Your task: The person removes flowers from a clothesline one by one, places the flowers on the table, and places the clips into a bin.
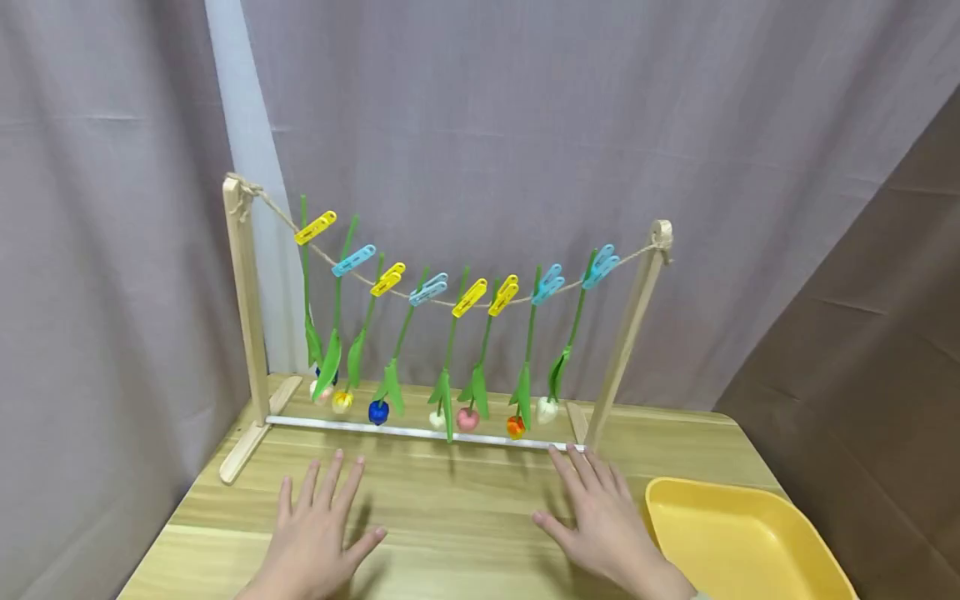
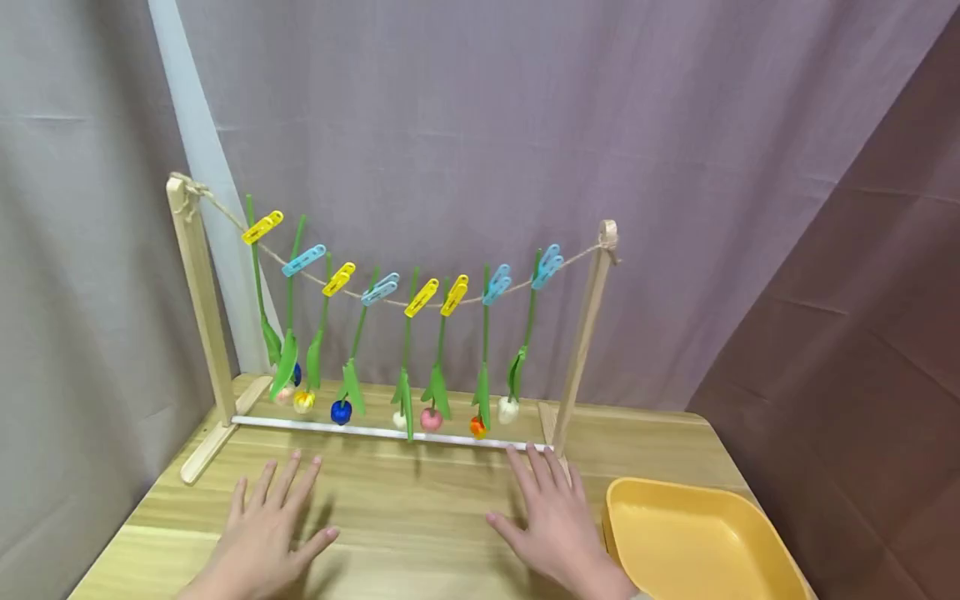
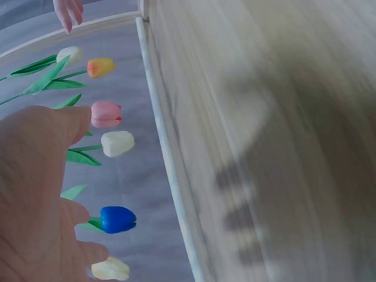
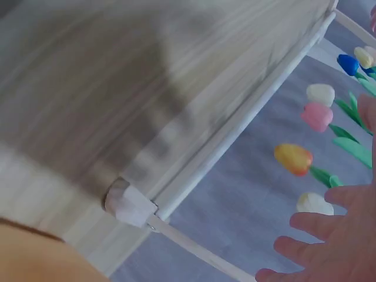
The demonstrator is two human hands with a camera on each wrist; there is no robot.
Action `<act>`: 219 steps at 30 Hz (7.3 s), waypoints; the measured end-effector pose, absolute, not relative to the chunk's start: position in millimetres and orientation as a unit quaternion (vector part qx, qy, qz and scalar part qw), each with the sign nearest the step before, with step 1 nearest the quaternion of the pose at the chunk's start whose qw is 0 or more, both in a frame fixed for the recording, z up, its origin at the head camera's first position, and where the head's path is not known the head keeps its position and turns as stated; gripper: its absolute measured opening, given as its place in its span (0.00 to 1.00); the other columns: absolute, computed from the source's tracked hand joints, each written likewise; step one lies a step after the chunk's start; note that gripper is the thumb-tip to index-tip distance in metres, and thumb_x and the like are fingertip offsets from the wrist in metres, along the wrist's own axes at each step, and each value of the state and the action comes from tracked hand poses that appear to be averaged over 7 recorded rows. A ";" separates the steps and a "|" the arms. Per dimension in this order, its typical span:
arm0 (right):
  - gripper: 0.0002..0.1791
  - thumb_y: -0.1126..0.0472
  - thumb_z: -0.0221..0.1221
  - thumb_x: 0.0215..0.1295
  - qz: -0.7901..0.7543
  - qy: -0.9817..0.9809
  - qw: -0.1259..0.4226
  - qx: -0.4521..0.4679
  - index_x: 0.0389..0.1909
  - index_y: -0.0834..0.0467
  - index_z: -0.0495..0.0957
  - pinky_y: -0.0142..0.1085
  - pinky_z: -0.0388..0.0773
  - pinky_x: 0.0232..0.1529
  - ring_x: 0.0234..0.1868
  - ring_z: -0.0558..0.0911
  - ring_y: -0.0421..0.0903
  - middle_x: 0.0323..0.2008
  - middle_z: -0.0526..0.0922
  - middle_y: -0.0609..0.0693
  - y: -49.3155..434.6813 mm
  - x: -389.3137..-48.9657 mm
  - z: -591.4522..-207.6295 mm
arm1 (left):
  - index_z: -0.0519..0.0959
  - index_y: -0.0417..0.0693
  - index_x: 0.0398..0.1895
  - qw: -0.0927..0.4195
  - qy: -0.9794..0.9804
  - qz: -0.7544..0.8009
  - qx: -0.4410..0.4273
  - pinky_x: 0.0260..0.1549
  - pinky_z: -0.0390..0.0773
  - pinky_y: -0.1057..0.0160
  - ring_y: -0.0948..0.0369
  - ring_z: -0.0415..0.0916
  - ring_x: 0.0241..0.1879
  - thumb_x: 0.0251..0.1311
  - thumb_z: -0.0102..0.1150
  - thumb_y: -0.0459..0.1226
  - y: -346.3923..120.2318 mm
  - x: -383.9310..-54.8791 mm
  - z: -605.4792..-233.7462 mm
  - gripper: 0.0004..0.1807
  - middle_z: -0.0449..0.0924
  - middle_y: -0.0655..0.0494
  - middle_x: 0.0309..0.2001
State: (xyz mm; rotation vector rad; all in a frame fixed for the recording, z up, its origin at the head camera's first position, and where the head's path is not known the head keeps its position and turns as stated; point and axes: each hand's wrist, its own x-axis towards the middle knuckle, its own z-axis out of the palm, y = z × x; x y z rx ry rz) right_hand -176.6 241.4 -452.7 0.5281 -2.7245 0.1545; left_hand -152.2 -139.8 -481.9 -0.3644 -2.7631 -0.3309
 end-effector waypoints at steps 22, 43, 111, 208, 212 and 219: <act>0.44 0.39 0.62 0.60 0.137 -0.941 0.238 0.197 0.69 0.62 0.62 0.61 0.61 0.61 0.61 0.69 0.64 0.63 0.70 0.63 263.5 -208.3 -388.9 | 0.46 0.53 0.77 0.149 -0.955 -0.210 -0.145 0.65 0.45 0.33 0.39 0.46 0.71 0.61 0.50 0.65 -126.0 -163.6 -447.5 0.49 0.47 0.43 0.75; 0.41 0.45 0.55 0.69 0.325 -0.928 0.171 0.066 0.69 0.69 0.52 0.58 0.75 0.50 0.55 0.74 0.67 0.57 0.70 0.72 303.1 -263.5 -377.5 | 0.58 0.41 0.69 0.348 -0.803 -0.481 0.055 0.53 0.67 0.51 0.50 0.63 0.55 0.67 0.52 0.46 -226.1 -259.0 -397.6 0.32 0.63 0.42 0.58; 0.16 0.61 0.45 0.74 0.280 -0.940 0.196 -0.007 0.45 0.74 0.69 0.52 0.75 0.22 0.25 0.78 0.60 0.28 0.78 0.69 275.5 -290.5 -381.6 | 0.79 0.44 0.49 0.382 -0.836 -0.381 0.104 0.25 0.66 0.47 0.44 0.68 0.26 0.74 0.43 0.47 -256.8 -296.2 -411.7 0.19 0.78 0.40 0.30; 0.24 0.49 0.61 0.65 0.033 -0.816 0.376 0.438 0.52 0.64 0.77 0.48 0.71 0.48 0.43 0.77 0.57 0.43 0.80 0.58 262.5 -252.0 -152.6 | 0.74 0.38 0.59 0.390 -0.666 -0.468 -0.430 0.32 0.77 0.74 0.66 0.73 0.30 0.59 0.66 0.39 -17.8 -228.0 -340.8 0.26 0.76 0.44 0.52; 0.28 0.64 0.70 0.51 0.007 -0.813 0.378 0.443 0.55 0.65 0.76 0.56 0.68 0.52 0.48 0.75 0.61 0.46 0.80 0.60 259.8 -261.7 -145.2 | 0.71 0.39 0.63 0.353 -0.680 -0.478 -0.429 0.37 0.78 0.73 0.60 0.77 0.43 0.60 0.64 0.41 6.7 -230.3 -336.0 0.29 0.74 0.45 0.57; 0.24 0.65 0.67 0.56 -0.045 -0.839 0.350 0.415 0.54 0.63 0.76 0.58 0.64 0.54 0.53 0.72 0.63 0.47 0.80 0.60 260.2 -277.1 -143.9 | 0.57 0.49 0.74 0.224 -0.752 -0.504 -0.360 0.64 0.63 0.55 0.59 0.60 0.67 0.64 0.59 0.50 46.8 -243.7 -322.5 0.39 0.61 0.54 0.69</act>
